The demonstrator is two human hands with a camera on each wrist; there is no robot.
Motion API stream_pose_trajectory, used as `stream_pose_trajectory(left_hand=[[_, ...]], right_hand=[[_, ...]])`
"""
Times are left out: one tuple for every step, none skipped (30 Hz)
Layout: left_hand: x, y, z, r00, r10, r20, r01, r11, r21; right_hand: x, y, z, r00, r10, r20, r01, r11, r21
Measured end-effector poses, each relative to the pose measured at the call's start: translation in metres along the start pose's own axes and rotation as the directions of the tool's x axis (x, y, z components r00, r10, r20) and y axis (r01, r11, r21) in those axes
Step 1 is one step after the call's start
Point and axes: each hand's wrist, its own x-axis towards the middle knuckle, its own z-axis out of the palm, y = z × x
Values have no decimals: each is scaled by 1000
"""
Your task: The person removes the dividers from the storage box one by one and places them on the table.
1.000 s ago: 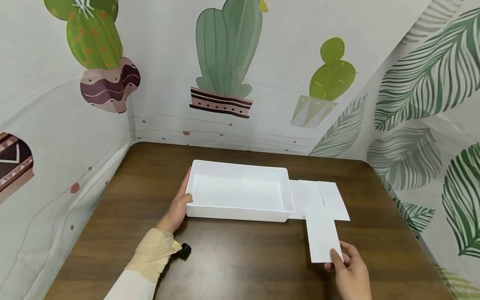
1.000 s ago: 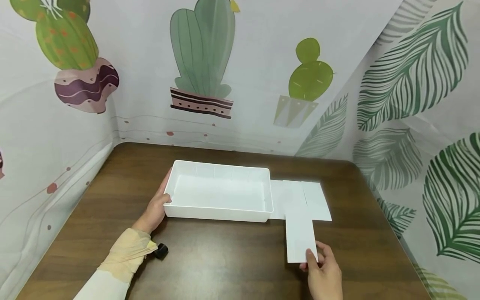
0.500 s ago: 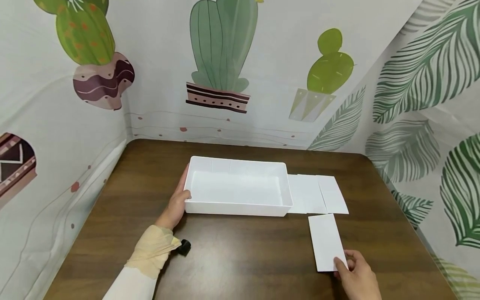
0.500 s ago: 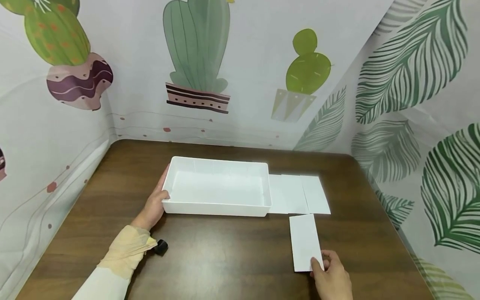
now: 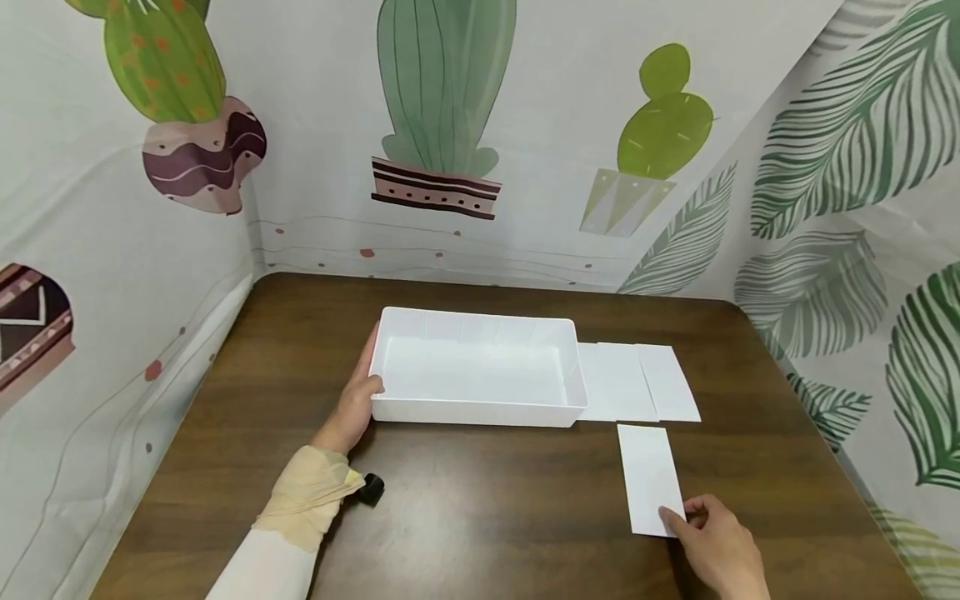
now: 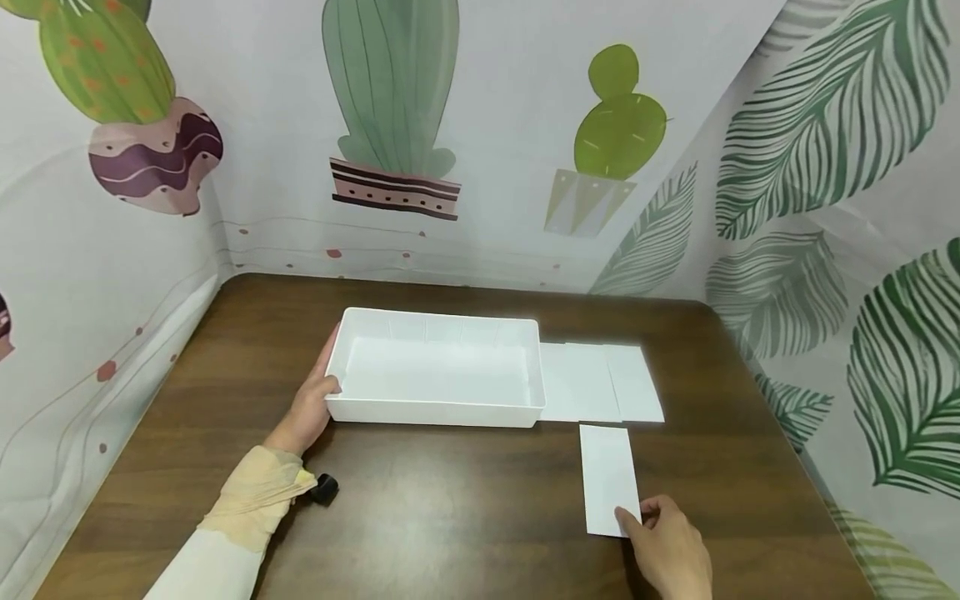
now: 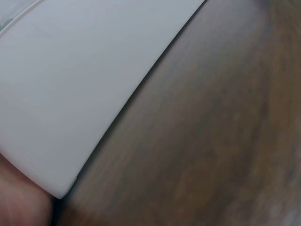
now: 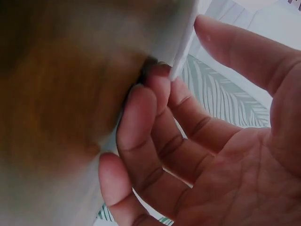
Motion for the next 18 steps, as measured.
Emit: stream_pose_trajectory(left_hand=[[0,0,0,1000,-4,0,4,1000,-1],[0,1,0,1000,-7,-1,7,1000,-3],[0,1,0,1000,-5,-1,5,1000,-2],[0,1,1,1000,-2,-1,2,1000,-3],[0,1,1,1000,2,0,-2,1000,-4],[0,2,1,1000,9,0,-9,1000,-4],[1,2,1,1000,14,1,-14,1000,-4],[1,2,2,1000,20,3,-20,1000,-5],[1,2,2,1000,24,3,-24,1000,-4],[1,3,2,1000,24,1,-24,1000,-5],[1,3,2,1000,23,0,-23,1000,-5],[1,3,2,1000,23,-3,-23,1000,-4],[1,3,2,1000,20,-5,-20,1000,-6],[1,2,2,1000,16,-7,-16,1000,-6],[1,2,2,1000,12,-7,-12,1000,-7],[1,2,2,1000,12,-6,-12,1000,-7],[1,2,2,1000,10,-6,-10,1000,-8],[1,1,2,1000,5,-3,-6,1000,-11]], right_hand=[[1,0,0,1000,-3,1,3,1000,-5],[1,0,-1,1000,-6,2,6,1000,-8],[2,-1,-1,1000,-8,3,8,1000,-11],[3,-1,-2,1000,-9,1,10,1000,-15],[3,-1,-2,1000,-9,-1,9,1000,-17],[3,-1,-3,1000,-7,-3,7,1000,-19],[4,-1,-3,1000,-6,-4,6,1000,-21],[5,-1,-4,1000,-4,-4,3,1000,-21],[5,-1,-4,1000,2,-5,-2,1000,-24],[6,-1,-4,1000,7,-6,-8,1000,-24],[7,-1,-5,1000,12,-6,-12,1000,-23],[7,-1,-5,1000,13,-7,-13,1000,-25],[8,-1,-6,1000,15,-7,-15,1000,-27],[9,-1,-6,1000,15,-8,-16,999,-30],[10,-1,-6,1000,16,-10,-16,999,-34],[11,-1,-6,1000,13,-10,-14,999,-35],[11,0,-7,1000,11,-9,-11,999,-38],[12,0,-7,1000,10,-9,-11,999,-42]])
